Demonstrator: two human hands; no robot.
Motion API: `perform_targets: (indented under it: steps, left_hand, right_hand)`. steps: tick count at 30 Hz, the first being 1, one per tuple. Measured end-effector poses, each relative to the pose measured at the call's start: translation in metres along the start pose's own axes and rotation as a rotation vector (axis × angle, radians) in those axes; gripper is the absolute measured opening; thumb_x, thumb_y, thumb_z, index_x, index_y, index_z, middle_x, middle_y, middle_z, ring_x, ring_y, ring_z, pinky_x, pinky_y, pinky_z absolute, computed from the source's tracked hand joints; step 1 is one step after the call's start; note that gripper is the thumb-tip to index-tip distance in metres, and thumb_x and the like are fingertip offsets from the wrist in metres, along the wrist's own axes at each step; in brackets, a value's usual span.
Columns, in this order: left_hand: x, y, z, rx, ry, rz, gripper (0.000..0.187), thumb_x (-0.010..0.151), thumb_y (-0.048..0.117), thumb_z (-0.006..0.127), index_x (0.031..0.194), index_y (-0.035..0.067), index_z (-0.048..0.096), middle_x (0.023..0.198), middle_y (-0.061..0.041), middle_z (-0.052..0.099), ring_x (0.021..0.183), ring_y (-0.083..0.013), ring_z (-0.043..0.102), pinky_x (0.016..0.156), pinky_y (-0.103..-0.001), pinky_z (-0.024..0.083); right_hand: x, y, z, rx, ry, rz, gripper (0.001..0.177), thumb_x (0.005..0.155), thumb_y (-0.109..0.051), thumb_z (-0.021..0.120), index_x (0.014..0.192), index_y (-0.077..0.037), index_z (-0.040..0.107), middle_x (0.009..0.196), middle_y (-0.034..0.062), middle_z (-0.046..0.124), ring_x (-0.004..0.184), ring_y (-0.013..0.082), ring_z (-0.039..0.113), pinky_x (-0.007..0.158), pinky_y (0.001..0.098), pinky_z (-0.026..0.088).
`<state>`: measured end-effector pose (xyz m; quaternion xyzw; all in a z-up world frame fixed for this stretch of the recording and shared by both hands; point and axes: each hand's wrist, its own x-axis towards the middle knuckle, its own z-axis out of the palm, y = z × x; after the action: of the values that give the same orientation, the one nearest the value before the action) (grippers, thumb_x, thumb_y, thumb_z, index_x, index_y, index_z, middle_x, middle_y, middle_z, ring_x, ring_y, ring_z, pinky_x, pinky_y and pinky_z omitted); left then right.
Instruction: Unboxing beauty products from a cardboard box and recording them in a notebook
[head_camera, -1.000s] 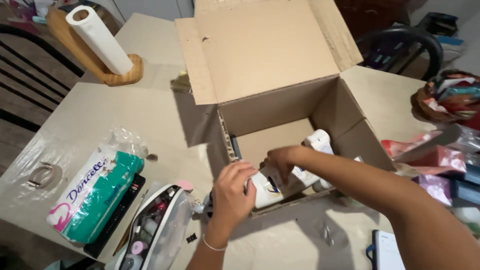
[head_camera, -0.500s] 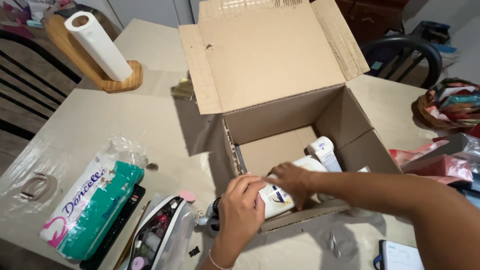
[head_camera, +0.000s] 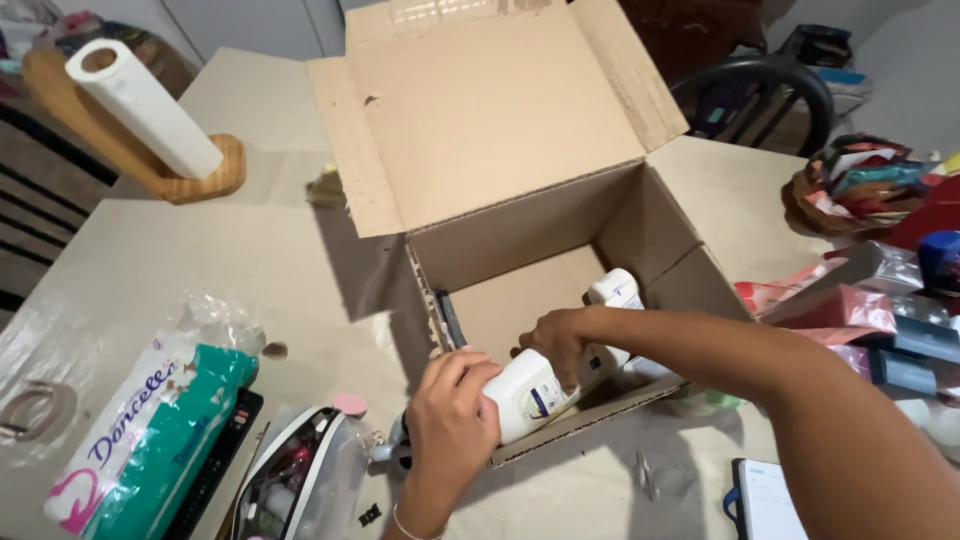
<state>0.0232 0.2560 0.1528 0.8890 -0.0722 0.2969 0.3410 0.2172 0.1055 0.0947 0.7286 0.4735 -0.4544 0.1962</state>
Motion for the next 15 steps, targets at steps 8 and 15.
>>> perform_targets:
  steps: [8,15]
  left_hand:
    - [0.001,-0.002,0.001,-0.001,0.016,0.022,0.039,0.066,-0.008,0.055,0.093,0.01,0.076,0.101,-0.005,0.072,0.102,-0.0285,0.066,0.091,-0.041,0.056]
    - [-0.006,-0.003,0.005,0.01,0.005,0.076,0.042,0.068,-0.012,0.055,0.1,0.006,0.074,0.102,-0.009,0.072,0.109,-0.0331,0.065,0.096,-0.043,0.057]
  right_hand:
    - [0.014,0.012,0.047,-0.183,0.602,-0.299,0.08,0.067,-0.042,0.081,0.137,-0.016,0.054,0.102,0.0138,0.065,0.088,0.0397,0.068,0.078,0.0539,0.056]
    - [-0.017,0.014,0.026,-0.746,1.087,-0.427,0.027,0.084,-0.02,0.07,0.104,-0.011,0.055,0.092,0.0085,0.061,0.079,0.0297,0.06,0.07,0.0444,0.052]
